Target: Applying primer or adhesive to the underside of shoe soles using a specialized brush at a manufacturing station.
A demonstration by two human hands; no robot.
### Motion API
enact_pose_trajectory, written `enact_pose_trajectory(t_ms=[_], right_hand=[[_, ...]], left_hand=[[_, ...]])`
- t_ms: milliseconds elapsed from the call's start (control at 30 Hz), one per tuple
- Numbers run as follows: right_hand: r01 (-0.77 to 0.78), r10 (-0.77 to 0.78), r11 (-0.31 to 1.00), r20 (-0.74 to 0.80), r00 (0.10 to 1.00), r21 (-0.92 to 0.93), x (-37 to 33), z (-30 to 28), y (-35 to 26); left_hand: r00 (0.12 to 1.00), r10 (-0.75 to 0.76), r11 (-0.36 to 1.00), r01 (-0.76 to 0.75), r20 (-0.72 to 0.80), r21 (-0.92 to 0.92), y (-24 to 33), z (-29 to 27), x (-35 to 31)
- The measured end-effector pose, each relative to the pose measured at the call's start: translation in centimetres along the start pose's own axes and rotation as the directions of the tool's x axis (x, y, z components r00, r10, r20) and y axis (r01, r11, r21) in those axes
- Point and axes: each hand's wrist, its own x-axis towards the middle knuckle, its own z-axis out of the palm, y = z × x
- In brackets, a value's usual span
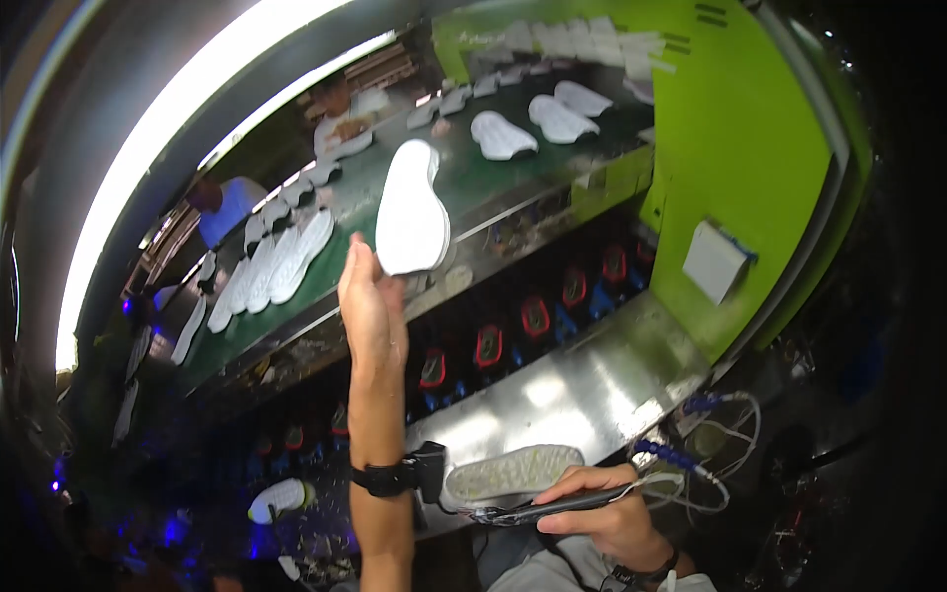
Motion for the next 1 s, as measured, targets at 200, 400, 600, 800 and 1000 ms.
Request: enact_pose_trajectory(t_ms=[200, 400, 600, 800, 1000], right_hand=[[-0.255, 0.298, 0.946, -0.226, 0.928, 0.198, -2.0, -0.6, 0.6], [-0.298, 0.317, 0.935, -0.078, 0.945, 0.194, -0.2, -0.1, 2.3], [-0.112, 0.172, 0.930, -0.144, 0.975, 0.350, 0.3, -2.5, 4.7], [-0.227, 0.304, 0.882, -0.129, 0.944, 0.414, -0.7, -2.8, 6.0], [0.202, -0.142, 0.946, -0.236, 0.961, 0.254, -1.5, -3.0, 4.1]], left_hand=[[0.923, 0.355, -0.464, 0.036, 0.148, 0.885, 4.3, -9.4, 8.9], [0.978, 0.164, -0.401, -0.051, 0.126, 0.915, 6.6, -11.3, 11.0], [0.946, 0.275, -0.075, -0.157, 0.172, 0.985, 7.9, -8.9, 6.0], [0.969, 0.094, -0.139, -0.213, 0.227, 0.967, 6.2, -9.7, 8.0], [0.874, 0.444, 0.290, -0.350, 0.199, 0.891, 5.4, -9.0, -2.5]])
